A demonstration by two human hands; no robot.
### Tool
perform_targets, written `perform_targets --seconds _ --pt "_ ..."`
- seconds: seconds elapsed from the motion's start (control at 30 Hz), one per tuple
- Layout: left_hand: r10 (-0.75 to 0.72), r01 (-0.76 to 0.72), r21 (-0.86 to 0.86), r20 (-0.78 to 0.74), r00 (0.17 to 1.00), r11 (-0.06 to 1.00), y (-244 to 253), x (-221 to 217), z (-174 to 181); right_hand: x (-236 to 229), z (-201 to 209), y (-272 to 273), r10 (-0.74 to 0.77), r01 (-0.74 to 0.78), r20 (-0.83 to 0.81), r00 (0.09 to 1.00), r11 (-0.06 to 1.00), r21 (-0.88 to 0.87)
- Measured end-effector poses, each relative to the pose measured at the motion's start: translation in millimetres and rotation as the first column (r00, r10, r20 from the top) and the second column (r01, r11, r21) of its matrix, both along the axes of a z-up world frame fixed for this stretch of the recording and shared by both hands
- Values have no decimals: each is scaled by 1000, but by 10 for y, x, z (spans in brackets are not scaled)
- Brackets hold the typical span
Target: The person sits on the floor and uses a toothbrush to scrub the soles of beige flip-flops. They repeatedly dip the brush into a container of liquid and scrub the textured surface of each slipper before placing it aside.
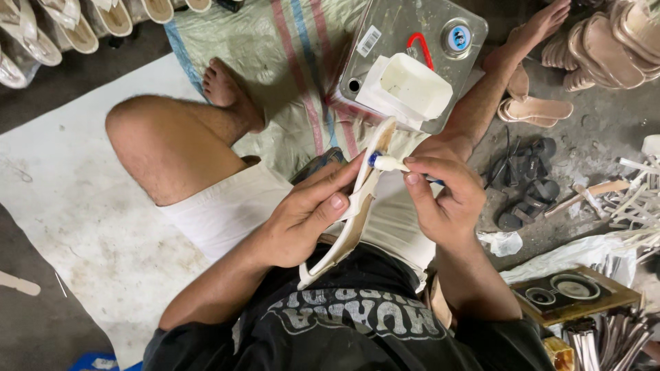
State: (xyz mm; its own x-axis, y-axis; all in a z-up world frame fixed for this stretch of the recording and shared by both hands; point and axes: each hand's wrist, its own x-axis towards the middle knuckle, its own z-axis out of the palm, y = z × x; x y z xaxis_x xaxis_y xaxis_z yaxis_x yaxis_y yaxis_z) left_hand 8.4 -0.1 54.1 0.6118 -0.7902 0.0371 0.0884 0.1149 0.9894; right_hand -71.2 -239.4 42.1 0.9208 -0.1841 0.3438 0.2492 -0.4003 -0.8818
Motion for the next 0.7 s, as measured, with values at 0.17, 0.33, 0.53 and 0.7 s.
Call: perform_targets --seconds 0.17,0.33,0.53,0.7 --pt "-25 22 -43 -66 998 999 16 26 97 10 118 -135 56 -62 -49 997 991 -115" --pt "-98 112 62 -197 976 992 37 44 124 19 168 -209 124 -123 -9 992 966 -226" --pt "-110 108 -25 -181 977 994 41 32 99 28 122 -300 180 -166 17 984 938 -304" --pt "-162 169 -15 -386 908 985 15 21 -28 22 -3 -444 420 -422 46 906 903 80"
